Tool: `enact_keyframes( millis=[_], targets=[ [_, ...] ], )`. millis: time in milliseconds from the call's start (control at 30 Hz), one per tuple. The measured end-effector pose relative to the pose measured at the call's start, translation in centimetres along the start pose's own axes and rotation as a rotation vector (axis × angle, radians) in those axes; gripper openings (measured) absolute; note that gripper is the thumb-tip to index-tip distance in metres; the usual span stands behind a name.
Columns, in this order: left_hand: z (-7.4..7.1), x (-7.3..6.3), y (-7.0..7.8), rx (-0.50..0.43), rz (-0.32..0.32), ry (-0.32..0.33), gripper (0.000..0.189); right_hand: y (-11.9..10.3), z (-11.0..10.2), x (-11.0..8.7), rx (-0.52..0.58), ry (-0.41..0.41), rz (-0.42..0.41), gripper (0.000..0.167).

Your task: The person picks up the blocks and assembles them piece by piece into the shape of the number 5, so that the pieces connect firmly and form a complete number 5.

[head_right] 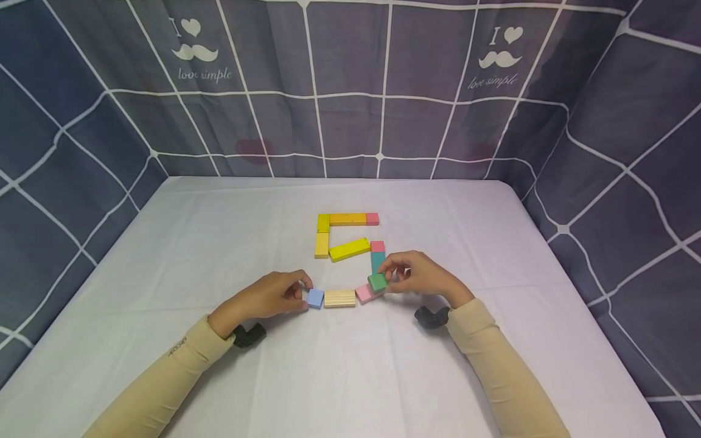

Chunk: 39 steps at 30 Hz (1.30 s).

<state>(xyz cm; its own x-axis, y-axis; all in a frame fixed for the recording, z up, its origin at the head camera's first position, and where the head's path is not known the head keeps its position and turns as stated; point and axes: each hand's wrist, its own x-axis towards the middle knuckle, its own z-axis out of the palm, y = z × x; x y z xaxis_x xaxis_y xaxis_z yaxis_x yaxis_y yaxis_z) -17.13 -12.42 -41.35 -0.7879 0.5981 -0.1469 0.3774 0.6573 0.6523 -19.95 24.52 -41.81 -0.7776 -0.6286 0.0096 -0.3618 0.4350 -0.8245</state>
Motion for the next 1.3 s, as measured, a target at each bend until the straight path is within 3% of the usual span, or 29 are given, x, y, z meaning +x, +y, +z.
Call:
enact_keyframes(
  millis=[567, 1300],
  targets=[
    [0.0, -0.1, -0.1, -0.012, 0.006, 0.001, 0.029, -1.0, 1.1, 1.8, -0.014, 0.025, -0.039, 0.025],
    [0.0, 0.0, -0.3, 0.006, 0.001, -0.006, 0.029, -2.2, 2.9, 4.2, -0.046, 0.051, 0.022, 0.031]
  ],
)
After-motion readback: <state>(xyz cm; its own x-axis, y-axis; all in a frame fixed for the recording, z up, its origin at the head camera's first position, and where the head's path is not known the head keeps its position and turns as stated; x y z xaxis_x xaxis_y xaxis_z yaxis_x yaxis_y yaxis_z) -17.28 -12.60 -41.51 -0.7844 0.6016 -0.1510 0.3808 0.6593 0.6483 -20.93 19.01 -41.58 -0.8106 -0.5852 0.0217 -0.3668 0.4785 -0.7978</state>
